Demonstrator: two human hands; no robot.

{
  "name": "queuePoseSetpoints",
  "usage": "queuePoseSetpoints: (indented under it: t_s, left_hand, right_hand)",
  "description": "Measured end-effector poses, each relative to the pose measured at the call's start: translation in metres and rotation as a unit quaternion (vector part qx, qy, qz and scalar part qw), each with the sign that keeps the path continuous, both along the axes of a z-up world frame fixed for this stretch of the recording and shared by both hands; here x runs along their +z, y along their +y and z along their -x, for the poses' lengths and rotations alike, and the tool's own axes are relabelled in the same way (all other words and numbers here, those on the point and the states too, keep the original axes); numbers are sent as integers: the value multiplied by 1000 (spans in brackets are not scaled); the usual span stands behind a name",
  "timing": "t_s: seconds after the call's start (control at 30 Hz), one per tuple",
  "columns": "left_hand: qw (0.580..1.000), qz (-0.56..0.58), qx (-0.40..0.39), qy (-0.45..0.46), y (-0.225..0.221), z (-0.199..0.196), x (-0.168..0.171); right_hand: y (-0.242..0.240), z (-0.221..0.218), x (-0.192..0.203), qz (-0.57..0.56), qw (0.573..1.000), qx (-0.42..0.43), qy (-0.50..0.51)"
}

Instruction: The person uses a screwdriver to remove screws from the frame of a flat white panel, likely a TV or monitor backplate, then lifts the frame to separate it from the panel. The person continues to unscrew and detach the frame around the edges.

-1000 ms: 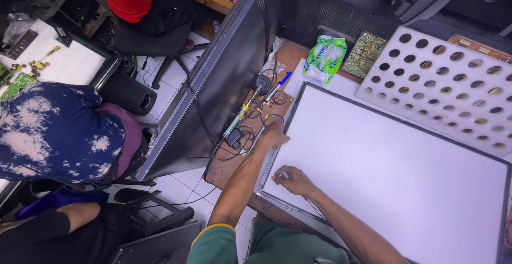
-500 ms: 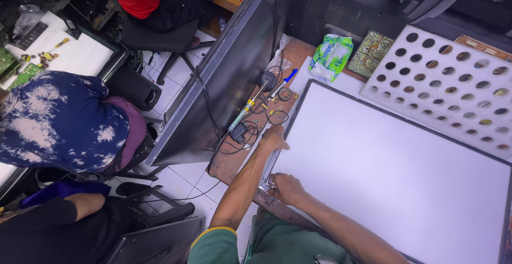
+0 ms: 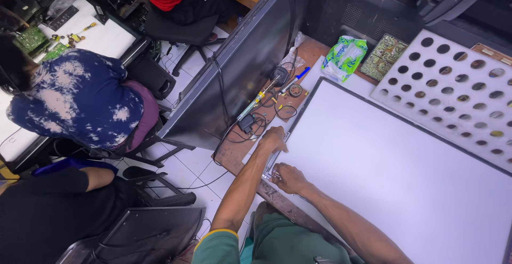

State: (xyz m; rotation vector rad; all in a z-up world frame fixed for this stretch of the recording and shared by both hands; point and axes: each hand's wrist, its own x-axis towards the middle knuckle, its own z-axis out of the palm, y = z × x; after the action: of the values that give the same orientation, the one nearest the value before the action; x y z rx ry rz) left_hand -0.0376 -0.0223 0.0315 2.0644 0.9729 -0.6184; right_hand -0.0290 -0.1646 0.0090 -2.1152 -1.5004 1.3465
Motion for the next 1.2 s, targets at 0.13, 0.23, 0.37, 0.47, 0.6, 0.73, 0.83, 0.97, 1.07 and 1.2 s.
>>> queuePoseSetpoints:
  t_s: [0.13, 0.23, 0.37, 0.47, 0.6, 0.73, 0.83, 0.97, 1.07, 1.2]
  left_hand:
    - [1000, -9, -5, 14, -2, 7, -15]
    - [999, -20, -21, 37, -6, 12, -16]
    - [998, -43, -37, 42, -3, 14, -39]
    - [995, -68, -51, 44, -2, 14, -50]
    - [996, -53, -58, 44, -4, 14, -38]
    - [997, -47, -58, 34, -8, 21, -30]
    - [999, -5, -32, -2, -7, 31, -8]
    - [1000, 30, -6, 5, -11, 39, 25]
    - [1000, 26, 1, 15, -12, 33, -8]
    - [999, -2, 23, 36, -17, 28, 26]
  right_hand:
    - [0, 0, -1, -4, 1000, 13, -9]
    - [-2, -1, -16, 5, 1000, 2, -7]
    - [-2, 2, -15, 5, 1000, 1, -24]
    - [-3, 3, -12, 0, 1000, -13, -19]
    - [-6, 5, -10, -1, 999, -50, 1]
    - [-9, 2, 1, 11, 998, -64, 20]
    - [-8, -4, 16, 4, 994, -105, 37]
    - [-13, -6, 8, -3, 996, -84, 27]
    - [-20, 0, 5, -1, 997, -73, 19]
    - [-16, -2, 3, -17, 997, -71, 20]
